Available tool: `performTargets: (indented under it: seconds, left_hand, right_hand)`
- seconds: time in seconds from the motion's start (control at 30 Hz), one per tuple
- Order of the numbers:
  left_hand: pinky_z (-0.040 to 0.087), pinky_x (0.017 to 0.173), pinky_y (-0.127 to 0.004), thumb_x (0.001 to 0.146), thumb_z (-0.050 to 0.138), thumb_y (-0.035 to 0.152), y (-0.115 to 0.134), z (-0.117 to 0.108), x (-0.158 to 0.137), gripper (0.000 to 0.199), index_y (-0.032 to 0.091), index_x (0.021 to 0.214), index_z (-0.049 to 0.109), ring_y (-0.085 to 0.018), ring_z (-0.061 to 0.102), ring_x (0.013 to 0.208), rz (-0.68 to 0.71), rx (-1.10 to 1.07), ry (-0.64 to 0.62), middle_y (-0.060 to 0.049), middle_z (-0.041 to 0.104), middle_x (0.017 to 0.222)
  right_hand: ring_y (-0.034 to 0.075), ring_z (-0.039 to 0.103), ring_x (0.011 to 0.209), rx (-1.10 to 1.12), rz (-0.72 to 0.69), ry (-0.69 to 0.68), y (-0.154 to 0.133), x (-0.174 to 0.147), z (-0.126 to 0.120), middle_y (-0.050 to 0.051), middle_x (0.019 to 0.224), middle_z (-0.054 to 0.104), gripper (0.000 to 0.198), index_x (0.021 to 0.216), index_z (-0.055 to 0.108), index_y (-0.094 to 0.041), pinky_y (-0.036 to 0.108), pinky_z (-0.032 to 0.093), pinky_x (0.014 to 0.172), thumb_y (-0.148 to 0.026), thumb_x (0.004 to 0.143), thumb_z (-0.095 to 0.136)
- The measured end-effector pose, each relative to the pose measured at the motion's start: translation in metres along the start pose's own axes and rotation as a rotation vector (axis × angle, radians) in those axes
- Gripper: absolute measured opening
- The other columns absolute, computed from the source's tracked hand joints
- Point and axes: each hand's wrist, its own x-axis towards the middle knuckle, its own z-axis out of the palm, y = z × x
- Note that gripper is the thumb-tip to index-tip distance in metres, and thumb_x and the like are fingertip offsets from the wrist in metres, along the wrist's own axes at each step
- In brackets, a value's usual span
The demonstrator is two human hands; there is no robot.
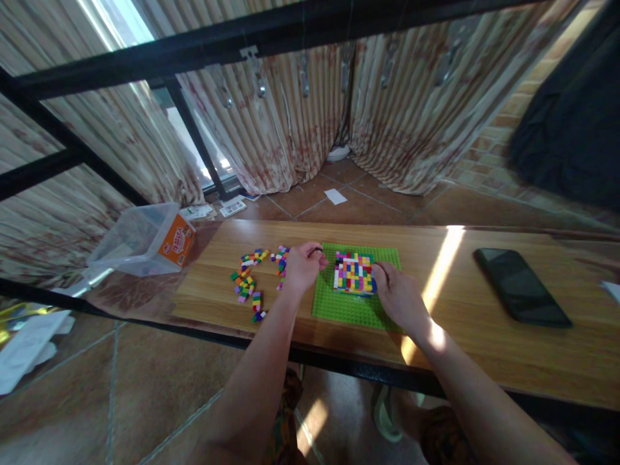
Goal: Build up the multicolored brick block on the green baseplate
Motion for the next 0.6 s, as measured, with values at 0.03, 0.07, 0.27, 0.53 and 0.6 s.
performTargets:
  seconds: [0.03,0.07,0.27,0.53,0.6]
  left_hand:
    - [0.055,0.057,-0.021,0.084,0.052,0.007,0.001,0.000,-0.001,0.015,0.015,0.085,0.064,-0.011,0.067,0.056,0.005,-0.004,-0.020,0.001,0.066,0.066]
    - [0.055,0.058,-0.021,0.084,0.052,0.006,0.003,0.001,-0.003,0.016,0.015,0.088,0.064,-0.011,0.067,0.057,0.015,-0.016,-0.051,0.001,0.067,0.068]
    - [0.058,0.063,-0.023,0.083,0.062,0.011,0.020,0.003,-0.020,0.030,0.016,0.112,0.056,-0.012,0.071,0.064,0.086,-0.111,-0.275,-0.001,0.072,0.074]
    - [0.054,0.059,-0.021,0.079,0.072,0.023,0.025,0.015,-0.035,0.014,0.016,0.087,0.063,-0.011,0.068,0.061,0.103,-0.105,-0.460,0.000,0.071,0.070]
    - [0.054,0.058,-0.021,0.079,0.073,0.027,0.026,0.017,-0.038,0.016,0.016,0.086,0.064,-0.010,0.067,0.060,0.134,-0.101,-0.473,0.000,0.071,0.071]
  right_hand:
    - [0.027,0.069,0.075,0.002,0.001,0.001,0.000,0.000,0.000,0.014,0.087,0.075,0.050,0.110,0.069,-0.015,0.035,0.046,0.069,-0.044,0.100,0.030]
    - [0.028,0.069,0.076,0.010,0.001,0.004,0.000,0.000,0.000,0.014,0.087,0.075,0.050,0.110,0.069,-0.015,0.035,0.046,0.069,-0.044,0.100,0.030]
    - [0.025,0.068,0.083,0.247,-0.006,0.158,-0.005,0.000,-0.003,0.014,0.102,0.075,0.043,0.107,0.072,-0.017,0.038,0.052,0.079,-0.046,0.097,0.042]
    - [0.019,0.068,0.089,0.690,-0.130,0.128,-0.022,0.000,-0.013,0.007,0.099,0.075,0.031,0.102,0.074,-0.020,0.033,0.053,0.081,-0.045,0.091,0.058]
    - [0.018,0.069,0.085,0.781,-0.124,0.058,-0.025,0.000,-0.014,0.006,0.093,0.075,0.030,0.098,0.074,-0.020,0.032,0.054,0.078,-0.046,0.089,0.061]
